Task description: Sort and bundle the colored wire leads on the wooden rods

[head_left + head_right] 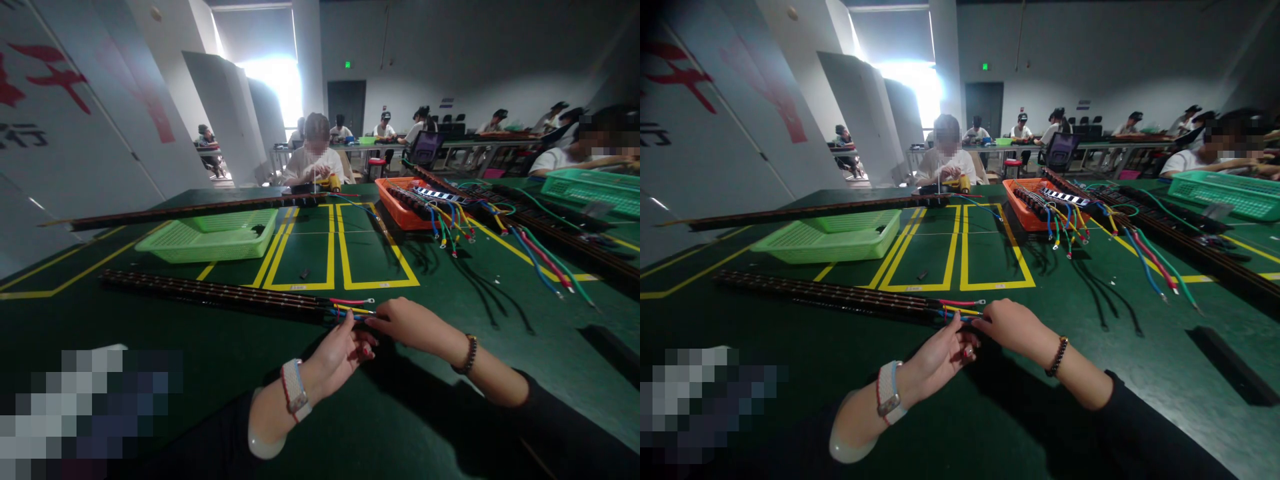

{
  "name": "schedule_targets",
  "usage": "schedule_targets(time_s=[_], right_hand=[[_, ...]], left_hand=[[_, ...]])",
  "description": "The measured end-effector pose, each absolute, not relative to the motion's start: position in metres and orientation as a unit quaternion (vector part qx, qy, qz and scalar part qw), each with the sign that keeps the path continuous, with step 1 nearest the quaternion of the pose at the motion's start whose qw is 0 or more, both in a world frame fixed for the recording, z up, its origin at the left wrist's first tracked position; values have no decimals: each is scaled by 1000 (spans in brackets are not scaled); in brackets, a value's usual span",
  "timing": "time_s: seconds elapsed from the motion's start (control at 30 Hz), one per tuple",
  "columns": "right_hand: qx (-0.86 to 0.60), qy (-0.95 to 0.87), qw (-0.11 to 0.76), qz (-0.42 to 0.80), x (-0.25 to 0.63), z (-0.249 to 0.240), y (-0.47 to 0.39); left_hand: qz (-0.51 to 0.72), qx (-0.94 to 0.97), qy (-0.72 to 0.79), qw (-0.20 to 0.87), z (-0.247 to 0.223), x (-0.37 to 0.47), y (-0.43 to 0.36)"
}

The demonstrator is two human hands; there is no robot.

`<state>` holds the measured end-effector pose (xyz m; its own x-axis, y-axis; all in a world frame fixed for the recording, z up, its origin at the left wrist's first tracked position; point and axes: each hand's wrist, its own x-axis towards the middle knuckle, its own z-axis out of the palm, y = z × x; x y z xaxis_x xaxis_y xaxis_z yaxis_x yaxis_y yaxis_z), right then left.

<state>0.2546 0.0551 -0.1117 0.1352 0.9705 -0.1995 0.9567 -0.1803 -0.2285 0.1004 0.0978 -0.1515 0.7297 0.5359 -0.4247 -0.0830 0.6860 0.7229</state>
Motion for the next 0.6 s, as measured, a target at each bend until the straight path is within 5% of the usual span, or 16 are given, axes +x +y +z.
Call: schedule_targets(time_s=[0.47,0.6], right_hand=[[-758,-632,2,157,258,-124,64],[-780,-607,66,136,262,-123,65]], left_hand=[[86,493,248,830,-158,98,98],[89,492,230,835,-162,98,99]])
